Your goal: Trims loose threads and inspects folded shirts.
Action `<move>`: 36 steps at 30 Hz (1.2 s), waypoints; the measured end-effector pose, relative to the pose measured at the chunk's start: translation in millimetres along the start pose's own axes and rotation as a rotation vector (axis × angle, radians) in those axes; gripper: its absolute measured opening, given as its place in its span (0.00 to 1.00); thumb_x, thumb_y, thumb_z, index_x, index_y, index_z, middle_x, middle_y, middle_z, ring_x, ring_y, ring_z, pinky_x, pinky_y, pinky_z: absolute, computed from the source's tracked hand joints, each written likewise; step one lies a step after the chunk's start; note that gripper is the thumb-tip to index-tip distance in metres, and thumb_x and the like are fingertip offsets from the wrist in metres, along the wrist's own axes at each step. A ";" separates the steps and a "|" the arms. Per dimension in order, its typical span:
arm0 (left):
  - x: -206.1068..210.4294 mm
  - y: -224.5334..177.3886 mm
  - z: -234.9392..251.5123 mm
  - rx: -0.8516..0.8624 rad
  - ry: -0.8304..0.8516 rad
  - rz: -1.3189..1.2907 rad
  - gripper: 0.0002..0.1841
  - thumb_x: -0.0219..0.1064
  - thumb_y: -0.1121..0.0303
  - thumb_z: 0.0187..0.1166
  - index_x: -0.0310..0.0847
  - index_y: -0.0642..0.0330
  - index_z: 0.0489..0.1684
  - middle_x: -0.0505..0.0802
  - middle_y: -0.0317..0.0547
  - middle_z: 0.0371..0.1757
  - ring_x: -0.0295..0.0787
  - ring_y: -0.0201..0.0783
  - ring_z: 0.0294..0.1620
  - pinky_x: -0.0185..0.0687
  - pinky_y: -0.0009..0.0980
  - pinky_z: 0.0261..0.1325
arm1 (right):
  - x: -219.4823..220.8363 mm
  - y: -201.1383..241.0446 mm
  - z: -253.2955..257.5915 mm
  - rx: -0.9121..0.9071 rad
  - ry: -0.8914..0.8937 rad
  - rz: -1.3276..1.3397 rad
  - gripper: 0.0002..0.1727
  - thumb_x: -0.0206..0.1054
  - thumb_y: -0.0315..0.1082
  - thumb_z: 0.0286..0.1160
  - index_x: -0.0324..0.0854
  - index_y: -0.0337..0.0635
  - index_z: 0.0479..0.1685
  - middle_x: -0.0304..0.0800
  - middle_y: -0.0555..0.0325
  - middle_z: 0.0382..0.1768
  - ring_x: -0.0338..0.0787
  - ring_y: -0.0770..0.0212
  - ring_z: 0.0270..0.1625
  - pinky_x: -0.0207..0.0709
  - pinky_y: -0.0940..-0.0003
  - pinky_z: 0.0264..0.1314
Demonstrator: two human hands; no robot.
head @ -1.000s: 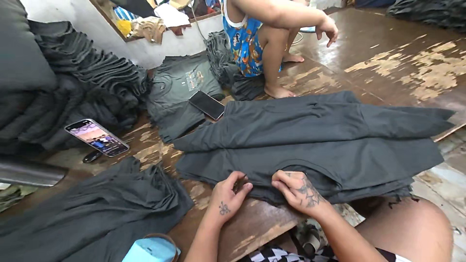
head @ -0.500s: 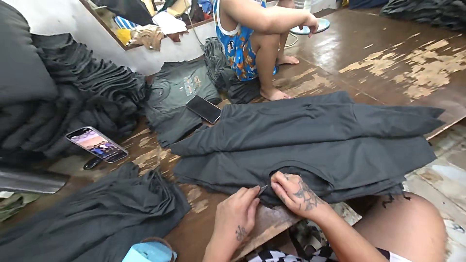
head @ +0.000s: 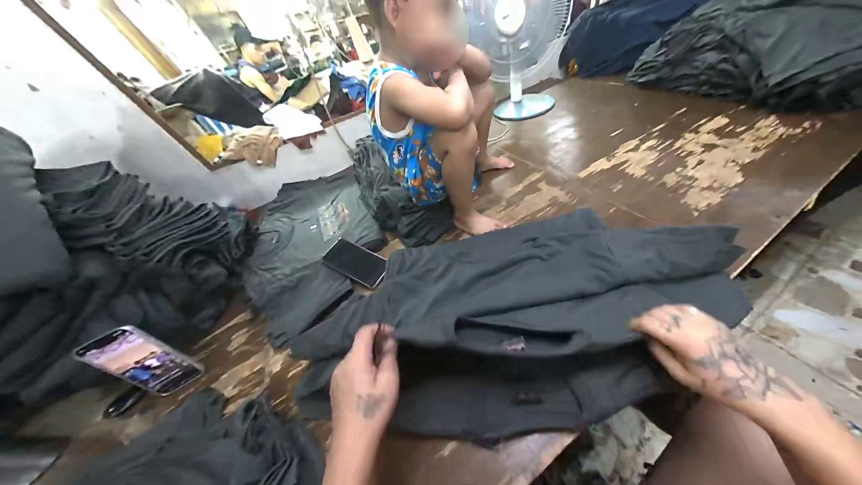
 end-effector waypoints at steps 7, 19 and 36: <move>97.2 20.9 109.8 -0.204 0.391 0.419 0.23 0.52 0.65 0.87 0.75 0.54 0.80 0.85 0.58 0.74 0.76 0.62 0.79 0.58 0.67 0.79 | 74.7 -99.2 135.4 0.591 0.513 -0.090 0.21 0.62 0.30 0.81 0.81 0.38 0.72 0.75 0.30 0.77 0.68 0.27 0.83 0.59 0.26 0.79; 105.2 27.2 111.5 -0.034 0.139 0.091 0.19 0.57 0.80 0.76 0.84 0.67 0.63 0.83 0.64 0.74 0.74 0.64 0.79 0.63 0.65 0.74 | 87.3 -33.6 188.7 0.309 0.211 0.167 0.17 0.59 0.31 0.84 0.87 0.35 0.63 0.85 0.31 0.66 0.79 0.31 0.75 0.64 0.34 0.80; 102.9 30.4 111.3 0.268 0.526 0.048 0.13 0.61 0.76 0.70 0.91 0.71 0.43 0.91 0.63 0.60 0.83 0.62 0.66 0.67 0.62 0.67 | 171.1 32.5 232.5 0.233 0.435 0.658 0.18 0.61 0.25 0.80 0.87 0.39 0.65 0.87 0.38 0.61 0.87 0.50 0.59 0.76 0.57 0.68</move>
Point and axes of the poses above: each hand's wrist, its own z-axis towards the middle knuckle, its own x-axis out of the palm, y = z × x, the point moved 1 cm from there along z, towards the middle knuckle
